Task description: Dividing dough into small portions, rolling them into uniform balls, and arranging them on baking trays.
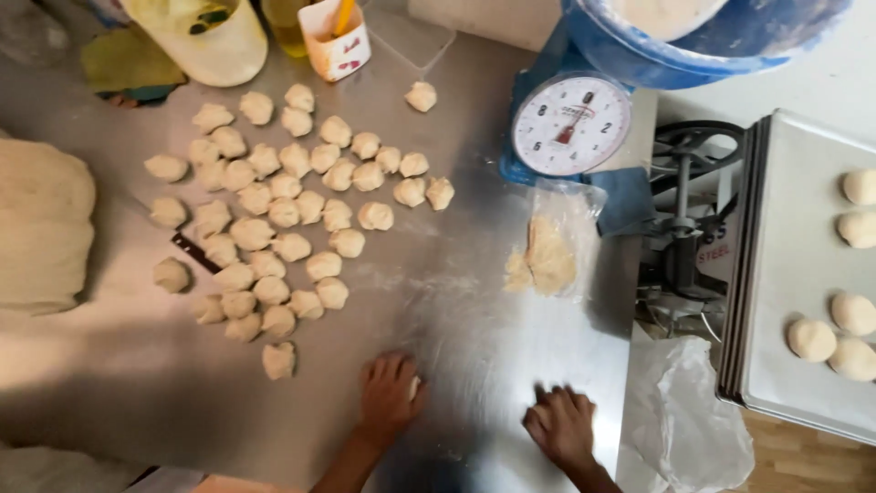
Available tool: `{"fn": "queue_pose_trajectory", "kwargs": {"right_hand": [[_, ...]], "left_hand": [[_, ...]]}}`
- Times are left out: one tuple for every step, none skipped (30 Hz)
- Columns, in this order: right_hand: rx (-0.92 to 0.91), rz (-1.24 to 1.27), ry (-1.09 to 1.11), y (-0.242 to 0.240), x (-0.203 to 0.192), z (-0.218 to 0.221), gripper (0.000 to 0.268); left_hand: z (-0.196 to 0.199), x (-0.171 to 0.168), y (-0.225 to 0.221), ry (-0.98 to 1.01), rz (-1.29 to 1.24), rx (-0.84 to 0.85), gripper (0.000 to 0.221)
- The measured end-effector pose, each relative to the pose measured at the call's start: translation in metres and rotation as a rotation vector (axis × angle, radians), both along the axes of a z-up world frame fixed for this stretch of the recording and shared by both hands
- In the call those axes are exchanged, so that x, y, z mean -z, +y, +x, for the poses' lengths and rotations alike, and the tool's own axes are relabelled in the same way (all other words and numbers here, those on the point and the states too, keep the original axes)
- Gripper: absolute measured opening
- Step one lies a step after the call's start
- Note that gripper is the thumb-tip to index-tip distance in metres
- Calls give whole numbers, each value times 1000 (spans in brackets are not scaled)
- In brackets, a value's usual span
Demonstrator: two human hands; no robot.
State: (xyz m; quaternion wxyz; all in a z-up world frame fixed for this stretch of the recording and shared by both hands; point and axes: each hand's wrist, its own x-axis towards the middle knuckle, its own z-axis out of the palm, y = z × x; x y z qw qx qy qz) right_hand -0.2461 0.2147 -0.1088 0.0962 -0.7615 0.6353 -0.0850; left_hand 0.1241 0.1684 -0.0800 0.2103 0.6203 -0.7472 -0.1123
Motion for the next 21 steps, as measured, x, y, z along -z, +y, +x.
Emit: {"fn": "queue_pose_trajectory", "kwargs": {"right_hand": [[6,-5,1,-25,-10,15,51],[-104,-131,7,-46,-21,29,49],[-215,-256,14,-64,-33,43,48],[-220,-254,11,-73,-47,61,48],[-173,-302,-9,-80,-63,77,38],[-120,-368,-42,-92,-77,102,35],[-120,-382,-58,-76,-77,110,35],[-96,-284,-80,-64,-75,119,28],[-74,-186,-102,-55,-74,128,25],[-70,-214,-114,-28,-74,125,25],[-85,-152,-107,-4,-71,122,25],[-98,-78,-93,24,-67,117,36],[-91,-95,-100,36,-62,97,36],[-191,-175,-274,45,-57,73,30],[-293,-256,-447,52,-51,50,28],[-294,-262,-443,41,-46,36,28],[-158,-327,-170,29,-39,22,27],[-27,-387,102,13,-32,7,30],[-35,-395,104,-8,-36,15,30],[-16,-267,41,-31,-41,26,26],[2,-138,-20,-51,-47,37,24]], "left_hand": [[-10,-8,-21,1,-5,6,38],[-20,-17,-36,50,-32,77,36],[-30,-26,-48,99,-59,148,38],[-41,-28,-50,97,-56,143,38],[-54,-31,-50,130,-150,191,35],[-57,-36,-57,145,-259,246,33],[-68,-35,-41,126,-270,246,33],[-79,-34,-32,109,-256,223,26],[-89,-32,-24,93,-244,199,21],[-85,-32,-2,77,-270,207,21],[-80,-29,17,97,-167,219,16],[-78,-25,40,123,-53,232,21],[-59,-16,57,114,-68,241,21],[-44,-6,72,115,-66,241,18],[-28,6,83,116,-64,242,18],[-21,1,69,118,-71,242,18],[-14,-3,54,55,-84,207,24],[-7,-6,37,-9,-98,162,33],[-20,-3,20,-7,-105,154,33],[-29,-1,2,-6,-90,143,30],[-39,-1,-14,-4,-74,132,27]]}}
